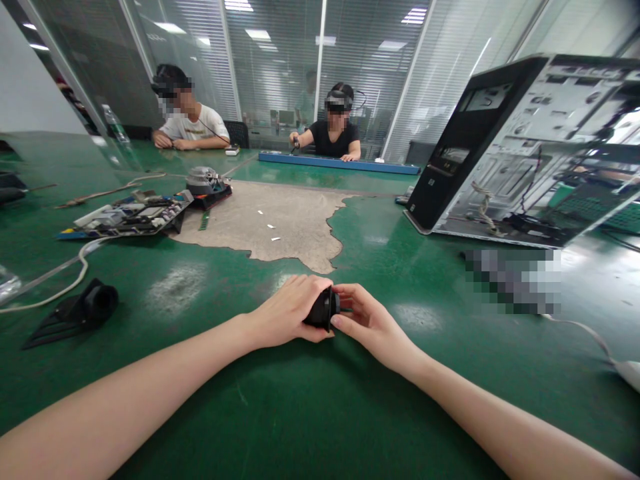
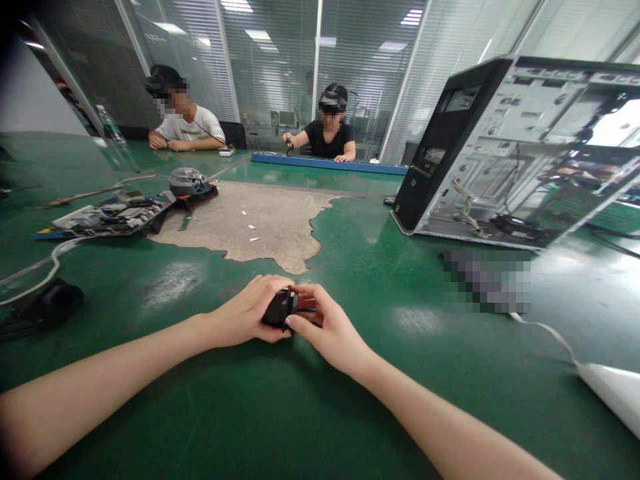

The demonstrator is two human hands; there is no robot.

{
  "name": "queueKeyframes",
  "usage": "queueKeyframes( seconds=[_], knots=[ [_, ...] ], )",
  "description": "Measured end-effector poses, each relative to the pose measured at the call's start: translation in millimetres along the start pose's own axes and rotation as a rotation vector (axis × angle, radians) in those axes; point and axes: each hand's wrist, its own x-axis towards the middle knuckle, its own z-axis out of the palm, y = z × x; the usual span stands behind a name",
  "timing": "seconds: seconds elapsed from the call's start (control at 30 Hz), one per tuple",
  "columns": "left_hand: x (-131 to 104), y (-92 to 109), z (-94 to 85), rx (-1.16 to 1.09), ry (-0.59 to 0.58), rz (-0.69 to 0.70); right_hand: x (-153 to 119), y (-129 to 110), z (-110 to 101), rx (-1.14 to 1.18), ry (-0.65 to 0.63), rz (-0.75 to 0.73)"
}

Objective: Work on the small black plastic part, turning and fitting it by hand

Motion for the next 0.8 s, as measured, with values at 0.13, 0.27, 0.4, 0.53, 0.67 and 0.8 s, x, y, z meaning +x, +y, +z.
queueKeyframes(
  seconds=[0.13,0.27,0.4,0.53,0.67,0.8],
  knots=[
    [0,1,-0.1,-0.011,0.001,-0.028,0,-1,0,-0.067,0.061,0.023],
    [1,2,-0.3,-0.012,-0.002,-0.058,0,-3,-3,-0.095,0.074,0.051],
    [2,2,-1.6,-0.037,-0.012,-0.094,3,-1,-9,-0.102,0.080,0.083],
    [2,0,-2.7,-0.072,-0.019,-0.134,6,2,-16,-0.085,0.039,0.100],
    [3,-1,-2.2,-0.101,-0.034,-0.156,8,0,-17,0.012,0.054,0.139],
    [2,3,-0.9,-0.063,-0.021,-0.098,8,-3,-12,0.068,0.033,0.175]
  ],
)
